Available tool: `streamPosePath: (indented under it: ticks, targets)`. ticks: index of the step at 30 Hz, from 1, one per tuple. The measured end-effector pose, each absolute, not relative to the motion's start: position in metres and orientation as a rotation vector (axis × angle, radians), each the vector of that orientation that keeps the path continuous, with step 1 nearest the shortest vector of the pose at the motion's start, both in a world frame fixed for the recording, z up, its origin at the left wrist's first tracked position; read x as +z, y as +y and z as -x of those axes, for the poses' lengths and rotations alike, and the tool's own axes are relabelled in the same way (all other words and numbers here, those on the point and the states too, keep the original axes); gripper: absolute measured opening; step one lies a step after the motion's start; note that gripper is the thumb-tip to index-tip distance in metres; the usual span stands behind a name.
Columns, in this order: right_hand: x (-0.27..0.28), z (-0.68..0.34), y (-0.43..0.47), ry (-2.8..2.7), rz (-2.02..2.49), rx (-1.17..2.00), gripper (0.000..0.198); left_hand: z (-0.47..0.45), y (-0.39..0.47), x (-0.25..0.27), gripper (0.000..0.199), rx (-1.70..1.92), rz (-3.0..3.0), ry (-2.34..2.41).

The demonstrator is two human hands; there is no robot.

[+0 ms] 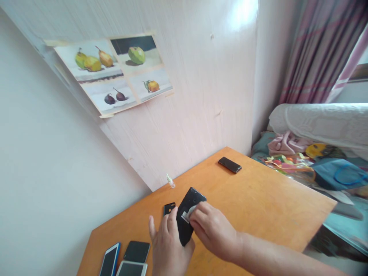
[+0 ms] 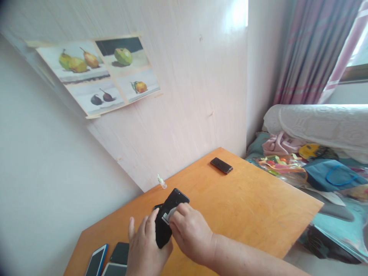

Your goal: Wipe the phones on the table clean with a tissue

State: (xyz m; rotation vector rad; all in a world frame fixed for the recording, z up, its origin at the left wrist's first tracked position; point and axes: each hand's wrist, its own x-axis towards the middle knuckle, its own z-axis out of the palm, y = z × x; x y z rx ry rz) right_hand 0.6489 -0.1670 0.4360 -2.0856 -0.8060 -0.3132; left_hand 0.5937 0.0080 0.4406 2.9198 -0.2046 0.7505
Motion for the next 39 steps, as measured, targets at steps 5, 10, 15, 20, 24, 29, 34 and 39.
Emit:
streamPosePath:
  ticks: [5, 10, 15, 20, 24, 29, 34, 39]
  targets:
    - [0.429, -0.665, -0.169, -0.446, 1.954, -0.365, 0.007, -0.595, 0.006, 0.448, 0.068, 0.772, -2.935, -0.224]
    - [0.431, -0.657, -0.157, -0.561, 1.895, -0.274, 0.012, -0.597, 0.003, 0.449, 0.067, 0.765, -2.953, -0.279]
    - [0.432, -0.665, -0.157, -0.499, 1.899, -0.294, 0.008, -0.6, 0.005, 0.452, 0.07, 0.771, -2.983, -0.328]
    - [0.431, -0.678, -0.158, -0.373, 1.896, -0.339, 0.009, -0.599, 0.004, 0.451, 0.072, 0.769, -3.004, -0.36]
    - [0.435, -0.672, -0.152, -0.544, 1.884, -0.265, 0.011, -0.599, 0.004, 0.451, 0.069, 0.73, -2.998, -0.443]
    - [0.439, -0.689, -0.162, -0.327, 1.981, -0.292, 0.011, -0.596, 0.008, 0.453, 0.075, 0.685, -3.062, -0.505]
    - [0.442, -0.686, -0.162, -0.586, 1.995, -0.159, 0.015, -0.598, 0.013, 0.457, 0.076, 0.609, -3.093, -0.633]
    - [0.445, -0.696, -0.18, -0.533, 2.06, -0.09, 0.022, -0.602, 0.026, 0.471, 0.081, 0.551, -3.125, -0.754]
